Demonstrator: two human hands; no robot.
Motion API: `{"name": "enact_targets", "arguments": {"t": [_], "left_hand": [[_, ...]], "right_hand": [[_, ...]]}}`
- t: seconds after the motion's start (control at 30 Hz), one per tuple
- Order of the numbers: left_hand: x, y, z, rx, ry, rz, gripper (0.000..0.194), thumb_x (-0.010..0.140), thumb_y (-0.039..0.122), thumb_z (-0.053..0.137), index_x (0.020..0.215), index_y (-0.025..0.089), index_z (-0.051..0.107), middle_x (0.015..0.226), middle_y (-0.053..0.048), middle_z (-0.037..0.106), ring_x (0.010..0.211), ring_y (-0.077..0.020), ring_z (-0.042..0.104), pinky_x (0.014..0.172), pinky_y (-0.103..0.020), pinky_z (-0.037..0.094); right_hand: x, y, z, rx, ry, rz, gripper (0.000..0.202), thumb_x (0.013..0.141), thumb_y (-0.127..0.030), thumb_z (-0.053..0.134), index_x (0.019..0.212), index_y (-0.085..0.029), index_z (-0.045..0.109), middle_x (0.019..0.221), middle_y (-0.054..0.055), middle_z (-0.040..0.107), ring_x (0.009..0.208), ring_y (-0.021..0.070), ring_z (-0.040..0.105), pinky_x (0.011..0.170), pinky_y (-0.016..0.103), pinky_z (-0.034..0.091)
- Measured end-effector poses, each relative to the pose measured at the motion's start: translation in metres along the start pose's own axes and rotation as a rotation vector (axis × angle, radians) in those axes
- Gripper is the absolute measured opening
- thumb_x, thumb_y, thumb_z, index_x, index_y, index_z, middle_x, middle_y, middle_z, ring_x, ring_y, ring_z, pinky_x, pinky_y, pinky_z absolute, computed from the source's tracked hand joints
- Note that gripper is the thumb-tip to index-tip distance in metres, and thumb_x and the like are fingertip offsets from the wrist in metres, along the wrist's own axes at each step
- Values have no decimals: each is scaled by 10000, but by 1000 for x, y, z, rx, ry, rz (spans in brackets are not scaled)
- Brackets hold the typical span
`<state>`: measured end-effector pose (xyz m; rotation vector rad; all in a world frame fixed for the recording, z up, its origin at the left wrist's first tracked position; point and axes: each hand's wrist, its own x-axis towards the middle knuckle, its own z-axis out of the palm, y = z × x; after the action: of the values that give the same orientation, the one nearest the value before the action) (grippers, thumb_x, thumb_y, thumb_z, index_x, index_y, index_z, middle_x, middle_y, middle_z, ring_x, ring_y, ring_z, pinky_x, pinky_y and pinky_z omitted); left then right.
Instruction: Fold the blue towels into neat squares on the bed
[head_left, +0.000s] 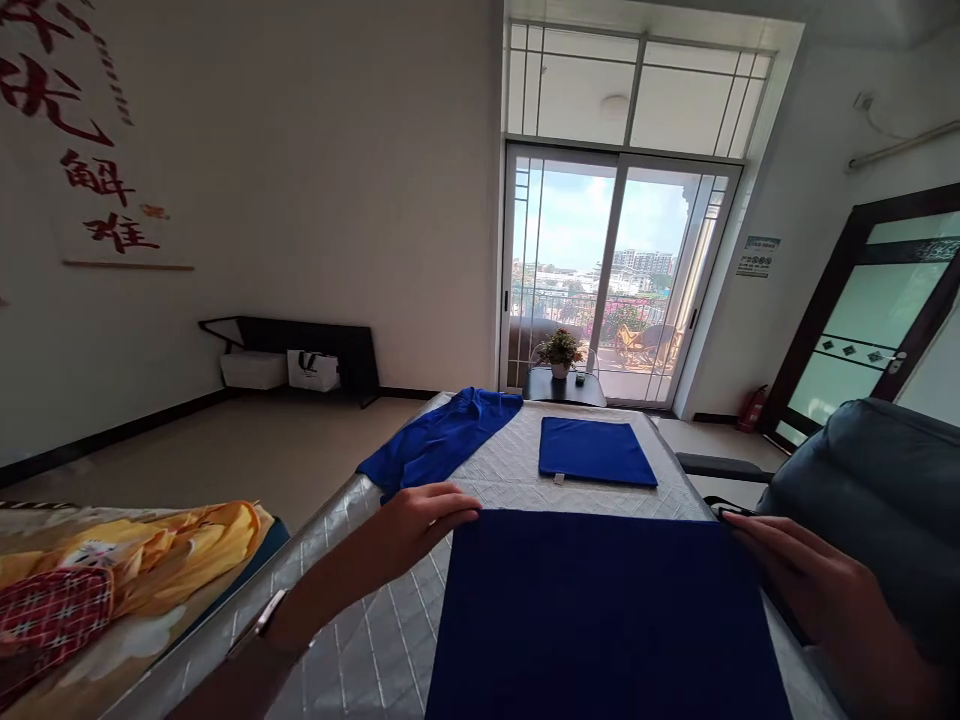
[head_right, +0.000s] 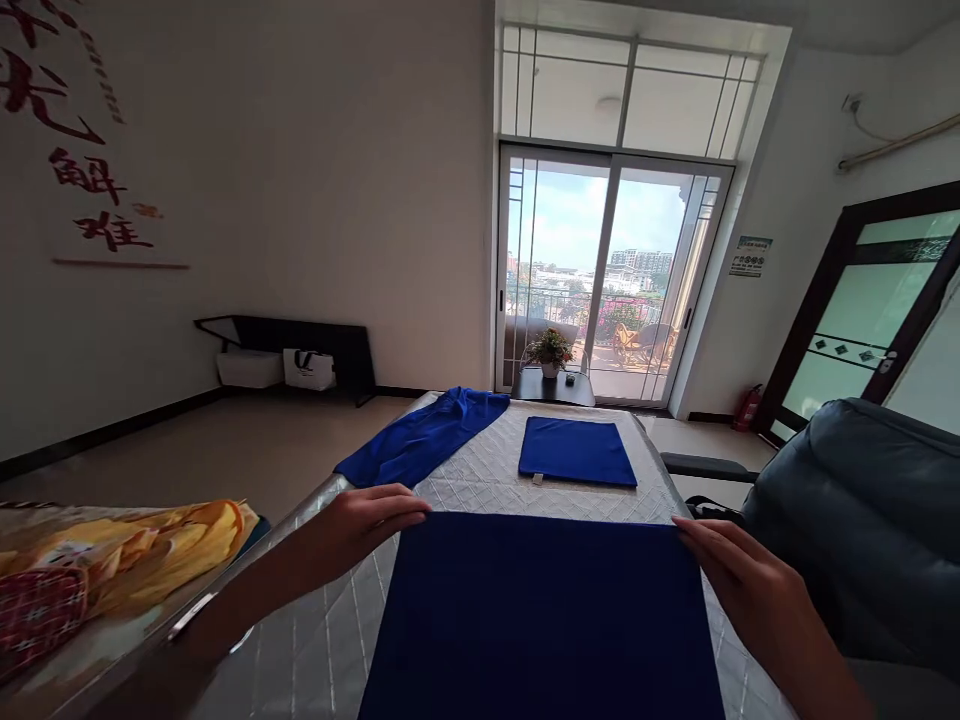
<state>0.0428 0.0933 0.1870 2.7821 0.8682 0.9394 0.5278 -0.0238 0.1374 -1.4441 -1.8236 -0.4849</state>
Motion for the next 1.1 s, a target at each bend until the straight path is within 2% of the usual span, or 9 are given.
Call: {"name": "enact_targets", "arguments": {"t": [0.13, 0.2, 0.27, 0.4, 0.57, 0.7, 0.8, 0.9, 1.1], "left_hand": [[95, -53, 21, 4, 7, -38, 421, 1025, 439, 461, 991, 144, 758, 874, 10, 750, 727, -124, 698, 738, -238, 533], [151, -75, 29, 5, 64, -89, 531, 1062, 423, 329, 1077, 68, 724, 727, 43, 699, 603, -98, 659, 749, -254, 520], [202, -93, 38, -13, 158, -162, 472, 1065, 396, 352, 1094, 89, 709, 633, 33, 678, 553, -118, 652, 664, -245, 534], [256, -125, 72, -106, 433, -228, 312, 1053, 318, 443, 1167, 119, 654, 1043, -86, 739, 805, -142, 713, 794, -272, 555], [230, -156, 161, -100, 386, -241, 245, 1035, 294, 484, 1155, 175, 661, 1175, -88, 699, 1090, -202, 663, 968, -338, 510], [178, -170, 252, -79, 214, -280, 178, 997, 188, 512, 1011, 193, 689, 1066, -73, 722, 998, -191, 691, 926, -321, 528], [145, -180, 300, -33, 99, -312, 174, 972, 135, 518, 958, 199, 679, 1023, -69, 724, 943, -194, 699, 871, -317, 541], [130, -190, 321, 21, 41, -330, 195, 1000, 165, 472, 1015, 207, 662, 1072, -76, 711, 1000, -205, 676, 915, -346, 522], [128, -198, 325, 115, -41, -348, 199, 995, 196, 467, 1067, 217, 652, 1111, -79, 696, 1078, -225, 628, 979, -378, 473]], "right_hand": [[94, 40, 53, 14, -51, 60, 396, 990, -506, 476, 1065, -248, 766, 1016, 52, 773, 863, 218, 732, 784, 342, 582], [147, 65, 72, -54, 19, 126, 415, 997, -465, 455, 1037, -193, 766, 1015, 88, 768, 851, 231, 717, 829, 381, 555], [192, 85, 83, -92, 67, 134, 409, 1000, -430, 455, 1067, -160, 754, 1031, 109, 758, 887, 234, 701, 867, 392, 526], [232, 118, 100, -55, 178, 164, 401, 988, -434, 474, 1089, -157, 746, 1053, 110, 743, 862, 213, 686, 887, 382, 506], [188, 161, 168, 36, 59, 310, 417, 964, -442, 459, 1154, -173, 715, 1158, 116, 723, 959, 229, 689, 939, 381, 501], [115, 174, 248, 33, -68, 400, 373, 915, -346, 440, 1023, -170, 750, 1056, 124, 759, 943, 243, 710, 908, 373, 527], [65, 172, 294, 39, -158, 427, 336, 872, -287, 441, 936, -216, 764, 982, 82, 778, 928, 228, 723, 887, 344, 547], [36, 176, 318, 22, -191, 438, 375, 884, -278, 406, 1023, -214, 748, 1121, 92, 751, 1033, 235, 702, 968, 366, 522], [22, 195, 325, -27, -262, 429, 388, 912, -304, 385, 1110, -202, 703, 1180, 105, 708, 1080, 237, 668, 1016, 357, 470]]}}
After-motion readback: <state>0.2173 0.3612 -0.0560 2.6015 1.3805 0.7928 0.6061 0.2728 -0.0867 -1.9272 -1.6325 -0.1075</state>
